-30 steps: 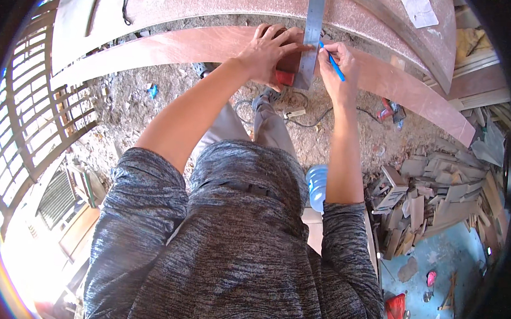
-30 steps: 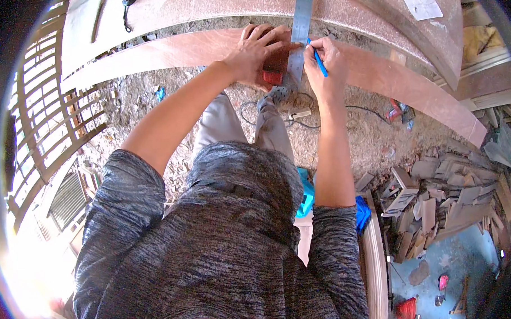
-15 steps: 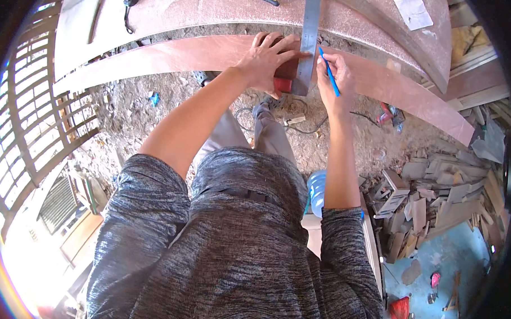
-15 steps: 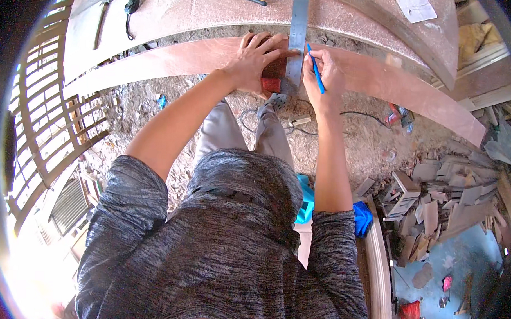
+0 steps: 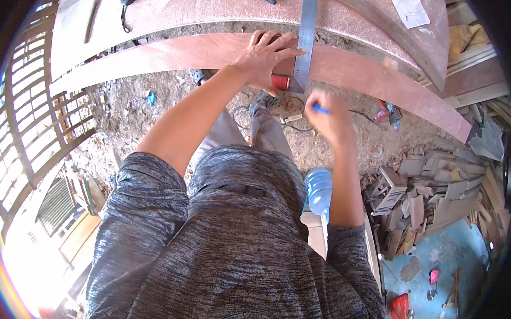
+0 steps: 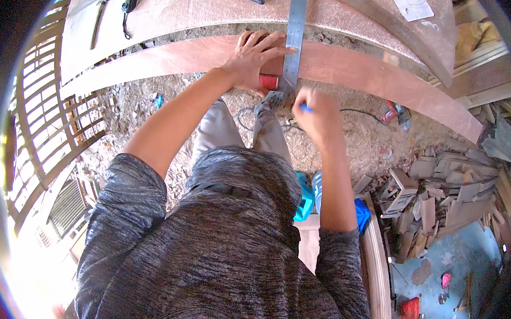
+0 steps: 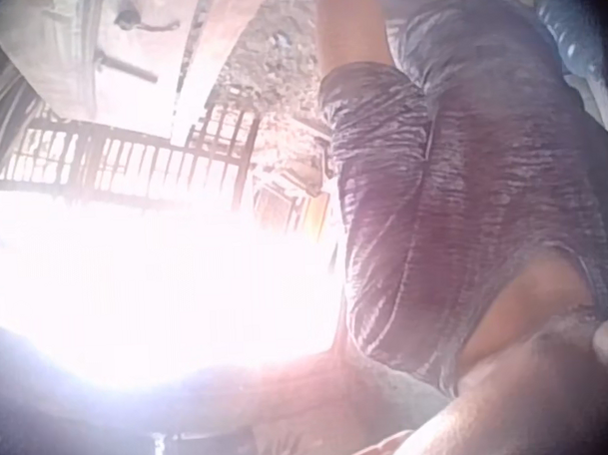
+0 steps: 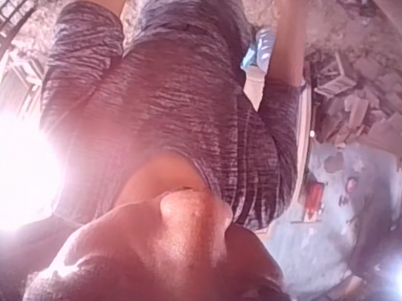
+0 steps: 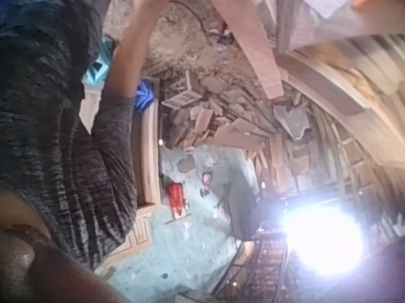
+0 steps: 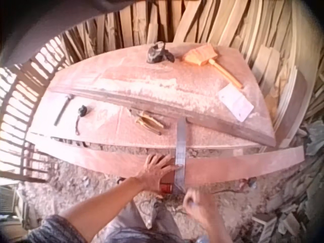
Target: The person measures and marks a wooden board using a tape measure, a square ruler, and a pencil, cuts it with a circular saw, and then measures and marks the board again.
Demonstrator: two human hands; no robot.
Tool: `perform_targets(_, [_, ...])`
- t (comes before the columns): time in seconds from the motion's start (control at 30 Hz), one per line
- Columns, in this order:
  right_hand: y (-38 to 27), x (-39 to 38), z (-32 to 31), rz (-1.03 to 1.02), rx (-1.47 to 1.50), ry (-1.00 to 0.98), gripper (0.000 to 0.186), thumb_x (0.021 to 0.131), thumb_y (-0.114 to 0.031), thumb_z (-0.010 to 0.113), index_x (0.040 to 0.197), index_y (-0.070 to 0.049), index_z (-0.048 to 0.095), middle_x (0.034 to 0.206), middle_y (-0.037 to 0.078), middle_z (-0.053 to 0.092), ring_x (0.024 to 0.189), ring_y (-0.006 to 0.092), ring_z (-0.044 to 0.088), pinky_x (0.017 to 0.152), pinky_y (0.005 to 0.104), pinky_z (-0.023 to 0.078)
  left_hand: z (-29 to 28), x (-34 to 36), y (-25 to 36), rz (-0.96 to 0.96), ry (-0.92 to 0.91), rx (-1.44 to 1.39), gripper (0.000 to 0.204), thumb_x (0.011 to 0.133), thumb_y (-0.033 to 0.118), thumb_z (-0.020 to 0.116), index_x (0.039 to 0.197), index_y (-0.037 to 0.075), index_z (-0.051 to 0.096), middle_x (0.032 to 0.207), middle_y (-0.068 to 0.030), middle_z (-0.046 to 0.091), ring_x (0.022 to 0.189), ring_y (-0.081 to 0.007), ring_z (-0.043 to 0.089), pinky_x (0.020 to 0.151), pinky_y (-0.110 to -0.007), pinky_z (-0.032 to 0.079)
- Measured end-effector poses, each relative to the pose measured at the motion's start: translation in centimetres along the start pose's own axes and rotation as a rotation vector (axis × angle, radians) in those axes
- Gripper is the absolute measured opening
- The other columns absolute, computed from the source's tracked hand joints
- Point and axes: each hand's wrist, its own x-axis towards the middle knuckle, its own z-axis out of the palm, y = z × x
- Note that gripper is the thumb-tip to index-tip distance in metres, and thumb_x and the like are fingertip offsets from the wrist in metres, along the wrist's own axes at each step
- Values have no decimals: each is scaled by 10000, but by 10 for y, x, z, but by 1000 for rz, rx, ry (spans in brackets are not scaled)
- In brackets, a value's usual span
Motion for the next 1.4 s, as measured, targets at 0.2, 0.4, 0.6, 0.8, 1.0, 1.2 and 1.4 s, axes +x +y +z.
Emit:
perform_targets(0.2, [-1,-78,-14,296,392,73,84,909,-87,744,934,-22,698,790,121,725,738,191,717,685,344,557,5,-20,11,34,167,-35,1112,533,417,967,1545,361,509,1693,-78,316,1531,-402,308,1294,-616,183])
perform_targets(0.4, [31,-94,-51,415,620,399,168,995,-168,760,1065,-20,717,980,-10,679,829,57,585,739,232,492,17,-69,31,-54,279,-51,631,741,319,880,1331,191,695,1467,-85,581,1458,-294,448,1286,-592,224])
perform_targets(0.6, [40,12,-115,236,686,586,257,1016,-236,744,1167,-29,737,940,-15,708,773,49,597,670,226,481,-6,-127,41,-259,388,-239,539,763,177,878,1250,83,669,1238,-123,683,1168,-326,658,1043,-476,531])
perform_targets(0.8, [80,197,-149,216,-130,320,653,1008,-616,575,893,8,726,800,213,734,799,410,732,728,516,549,-38,-207,76,-380,519,-209,483,791,174,881,1214,68,673,1166,-156,693,1083,-362,681,944,-459,563])
perform_targets(1.0, [61,280,-173,288,-580,173,601,986,-606,601,1143,-45,748,1159,228,757,1108,407,728,957,524,568,-28,-262,102,-580,597,-221,492,783,188,896,1207,60,683,1189,-169,697,1096,-375,684,935,-465,563])
perform_targets(1.2, [-52,171,-99,-78,95,21,355,1017,-443,689,1092,-96,702,839,110,737,793,223,725,719,448,584,-34,-245,103,-700,614,-233,520,759,196,894,1221,79,687,1202,-152,699,1122,-367,676,961,-479,550])
perform_targets(1.4, [-87,65,-21,-106,621,-170,384,1058,-327,627,1305,-36,666,1106,148,767,1029,251,738,880,344,562,-74,-129,76,-382,574,-268,534,730,182,862,1229,97,692,1215,-118,701,1137,-366,658,999,-481,522])
